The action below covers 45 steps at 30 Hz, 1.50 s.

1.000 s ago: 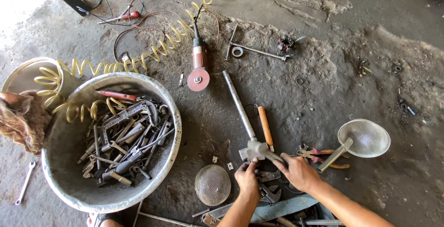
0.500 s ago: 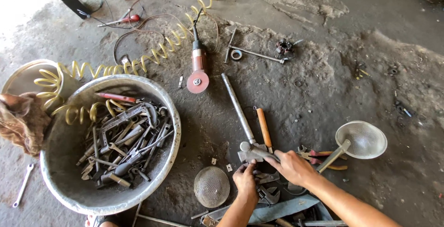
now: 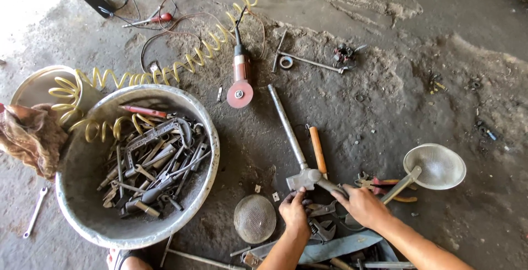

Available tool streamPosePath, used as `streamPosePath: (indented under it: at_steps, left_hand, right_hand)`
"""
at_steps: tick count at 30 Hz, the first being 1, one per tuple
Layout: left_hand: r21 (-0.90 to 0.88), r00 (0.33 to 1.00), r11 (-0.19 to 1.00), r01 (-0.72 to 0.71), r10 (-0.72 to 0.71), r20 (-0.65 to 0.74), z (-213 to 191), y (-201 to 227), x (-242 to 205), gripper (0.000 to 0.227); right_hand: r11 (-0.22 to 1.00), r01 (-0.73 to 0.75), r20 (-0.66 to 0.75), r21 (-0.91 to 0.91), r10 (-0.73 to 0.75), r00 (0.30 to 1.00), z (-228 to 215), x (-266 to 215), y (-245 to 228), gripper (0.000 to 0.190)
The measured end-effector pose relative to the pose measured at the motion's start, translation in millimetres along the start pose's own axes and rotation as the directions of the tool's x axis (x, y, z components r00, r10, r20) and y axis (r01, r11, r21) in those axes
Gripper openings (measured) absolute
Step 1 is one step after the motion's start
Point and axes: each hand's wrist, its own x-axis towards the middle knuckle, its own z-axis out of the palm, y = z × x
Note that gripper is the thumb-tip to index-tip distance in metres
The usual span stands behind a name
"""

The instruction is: The person hammers a metal piece on a cylindrical rod, then uses pliers to manipulate a metal mesh strainer. They then use an angle grinder to cut a metal rod, producing sparks.

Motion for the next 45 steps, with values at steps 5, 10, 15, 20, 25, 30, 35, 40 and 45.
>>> streamPosePath:
  at_steps: [5, 10, 15, 20, 25, 30, 35, 40, 45]
  left_hand:
    - [0.017, 0.997, 1.000, -0.010, 0.012, -0.080, 1, -12, 5, 0.021]
    - [-0.013, 0.990, 0.999, -0.052, 0.050, -0.129, 12, -10, -6, 0.021]
    - [-0.072, 0.986, 0.995, -0.070, 0.057, -0.159, 11, -22, 5, 0.022]
    - [0.009, 0.989, 0.997, -0.072, 0.073, -0.126, 3, -26, 15, 0.022]
    - [0.062, 0.984, 0.990, -0.131, 0.137, -0.110, -4, -29, 22, 0.020]
    - [0.095, 0.992, 0.995, -0.017, 0.028, -0.121, 0, -15, 10, 0.024]
    - [0.004, 1.000, 1.000, 0.012, -0.012, -0.008, -8, 16, -16, 0.019]
    - [-0.081, 0.992, 0.996, 0.029, -0.019, 0.122, -25, 21, -9, 0.013]
    - [-0.060, 0.948, 0.997, 0.049, -0.027, 0.317, -18, 44, -29, 0.022]
  right_hand:
    - [0.998, -0.054, 0.049, 0.038, 0.053, 0.997, -6, 1, 1, 0.054]
    - [0.997, -0.045, 0.090, -0.059, 0.050, 0.995, -17, 0, -15, 0.052]
    - [0.999, 0.017, -0.017, 0.043, -0.017, 1.000, -5, 1, 3, 0.061]
    - [0.996, -0.059, 0.052, -0.059, 0.062, 0.997, -16, 4, -13, 0.057]
    - [0.999, 0.009, -0.022, 0.037, -0.008, 1.000, 3, 4, -8, 0.060]
    - [0.991, -0.079, 0.250, -0.108, 0.104, 0.963, -26, 12, -30, 0.058]
    - [0.992, -0.116, -0.009, -0.038, 0.116, 0.993, -10, -10, 14, 0.054]
    - [0.953, -0.294, -0.081, -0.077, 0.288, 0.954, -4, -28, 51, 0.064]
    - [0.960, -0.263, -0.204, -0.090, 0.241, 0.949, 10, -30, 73, 0.035]
